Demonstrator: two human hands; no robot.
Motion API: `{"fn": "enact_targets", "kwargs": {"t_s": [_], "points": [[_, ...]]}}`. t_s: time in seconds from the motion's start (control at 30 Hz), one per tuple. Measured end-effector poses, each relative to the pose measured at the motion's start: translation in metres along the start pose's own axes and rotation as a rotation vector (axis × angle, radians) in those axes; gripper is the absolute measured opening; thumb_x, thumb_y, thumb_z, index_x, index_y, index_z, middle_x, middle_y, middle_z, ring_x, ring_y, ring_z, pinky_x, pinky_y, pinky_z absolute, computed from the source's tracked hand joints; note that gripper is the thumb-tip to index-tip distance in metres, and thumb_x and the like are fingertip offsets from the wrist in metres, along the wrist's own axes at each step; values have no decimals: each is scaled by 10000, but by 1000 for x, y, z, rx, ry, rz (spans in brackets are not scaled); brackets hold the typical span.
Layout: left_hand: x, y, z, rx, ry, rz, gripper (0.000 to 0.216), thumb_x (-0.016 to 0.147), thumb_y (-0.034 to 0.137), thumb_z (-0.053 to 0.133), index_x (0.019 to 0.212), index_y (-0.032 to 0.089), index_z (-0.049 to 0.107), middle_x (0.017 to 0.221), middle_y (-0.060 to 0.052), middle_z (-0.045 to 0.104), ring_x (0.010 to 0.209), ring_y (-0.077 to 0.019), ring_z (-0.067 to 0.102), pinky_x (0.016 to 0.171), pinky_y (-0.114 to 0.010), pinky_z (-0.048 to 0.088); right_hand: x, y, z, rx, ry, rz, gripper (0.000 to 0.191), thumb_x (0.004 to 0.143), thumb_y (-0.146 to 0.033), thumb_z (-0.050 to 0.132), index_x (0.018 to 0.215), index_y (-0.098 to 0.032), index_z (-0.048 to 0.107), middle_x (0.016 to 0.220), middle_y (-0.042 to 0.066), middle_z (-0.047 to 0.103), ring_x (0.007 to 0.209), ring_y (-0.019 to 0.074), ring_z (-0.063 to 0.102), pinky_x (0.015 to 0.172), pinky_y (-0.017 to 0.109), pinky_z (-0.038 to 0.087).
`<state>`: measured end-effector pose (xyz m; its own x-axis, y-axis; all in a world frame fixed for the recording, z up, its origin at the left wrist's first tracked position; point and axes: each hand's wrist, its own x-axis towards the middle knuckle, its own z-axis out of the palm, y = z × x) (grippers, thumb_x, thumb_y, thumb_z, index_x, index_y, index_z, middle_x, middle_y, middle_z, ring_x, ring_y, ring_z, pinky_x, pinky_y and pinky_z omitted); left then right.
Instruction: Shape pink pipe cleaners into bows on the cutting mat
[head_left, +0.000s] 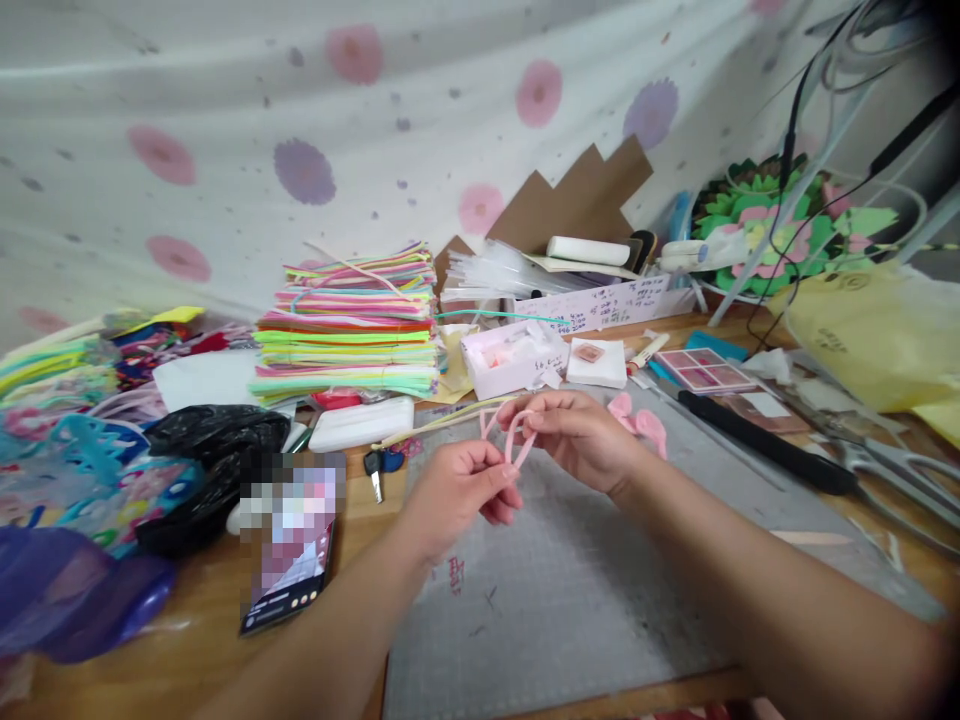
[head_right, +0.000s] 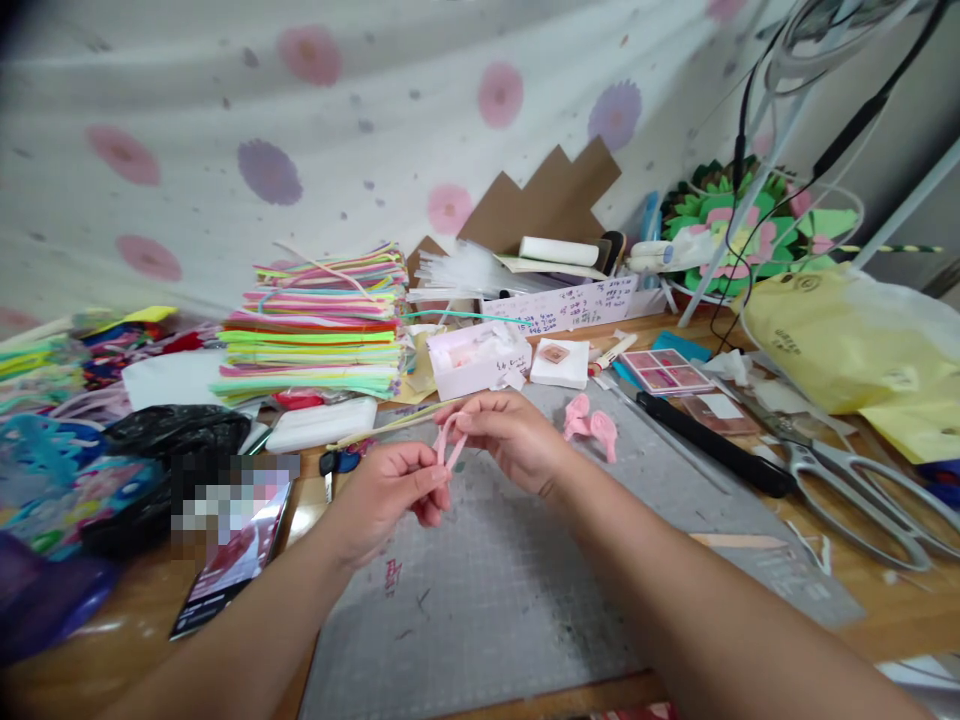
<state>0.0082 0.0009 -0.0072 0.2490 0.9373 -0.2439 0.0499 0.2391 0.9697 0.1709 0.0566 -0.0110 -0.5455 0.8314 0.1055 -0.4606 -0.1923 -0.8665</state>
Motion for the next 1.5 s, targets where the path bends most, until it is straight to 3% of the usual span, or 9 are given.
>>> {"fn": "enact_targets", "kwargs": {"t_s": [0.23, 0.57, 0.9, 1.1, 1.23, 1.37, 1.5], "points": [[-5, 0, 2, -205, -131, -45, 181, 743, 288, 631, 734, 111, 596, 752, -92, 713, 442, -108, 592, 440, -219, 455, -2, 4, 7, 121, -17, -12, 97, 711, -249, 694, 700, -153, 703, 777, 42, 693, 698, 138, 617, 682, 283, 466], [-6, 1, 6, -266, -113, -83, 208, 721, 308, 666, 727, 118, 582, 623, -44, 670, 428, -98, 577, 426, -194, 434, -2, 8, 12, 140, 14, -63, 122, 647, -281, 757, 714, -187, 719, 739, 15, 674, 670, 123, 599, 650, 271, 472], [-5, 1, 8, -235, -69, 3, 231, 713, 298, 667, 639, 124, 534, 538, 7, 585, 387, -62, 505, 398, -168, 383, 0, 14, 16, 237, 107, -141, 120, 609, -203, 784, 654, -175, 676, 704, -3, 670, 660, 121, 606, 634, 255, 486], [-6, 0, 8, -132, -65, 37, 251, 730, 335, 638, 643, 131, 519, 554, -3, 587, 418, -85, 525, 426, -192, 409, -1, 10, 12, 222, 16, -71, 278, 633, -257, 774, 886, -202, 673, 687, -20, 643, 621, 111, 595, 626, 254, 486], [-6, -3, 7, -92, -77, 47, 234, 751, 325, 619, 658, 133, 523, 567, -6, 594, 436, -91, 537, 444, -200, 424, -1, 10, 9, 149, 0, -28, 194, 679, -303, 740, 798, -155, 699, 654, 9, 650, 592, 107, 587, 591, 240, 468], [-6, -5, 7, -77, -86, 49, 218, 764, 308, 606, 665, 134, 521, 572, -8, 603, 433, -91, 542, 445, -198, 420, -2, 8, 7, 159, -18, -80, 138, 673, -280, 746, 727, -167, 688, 634, -9, 640, 566, 94, 572, 572, 228, 456], [-6, -5, 8, -120, -143, 44, 207, 769, 304, 600, 678, 133, 527, 571, -5, 601, 439, -90, 544, 449, -199, 430, -3, 7, 4, 148, -110, -52, 217, 667, -302, 752, 821, -158, 703, 709, 10, 648, 637, 101, 588, 609, 222, 461]]}}
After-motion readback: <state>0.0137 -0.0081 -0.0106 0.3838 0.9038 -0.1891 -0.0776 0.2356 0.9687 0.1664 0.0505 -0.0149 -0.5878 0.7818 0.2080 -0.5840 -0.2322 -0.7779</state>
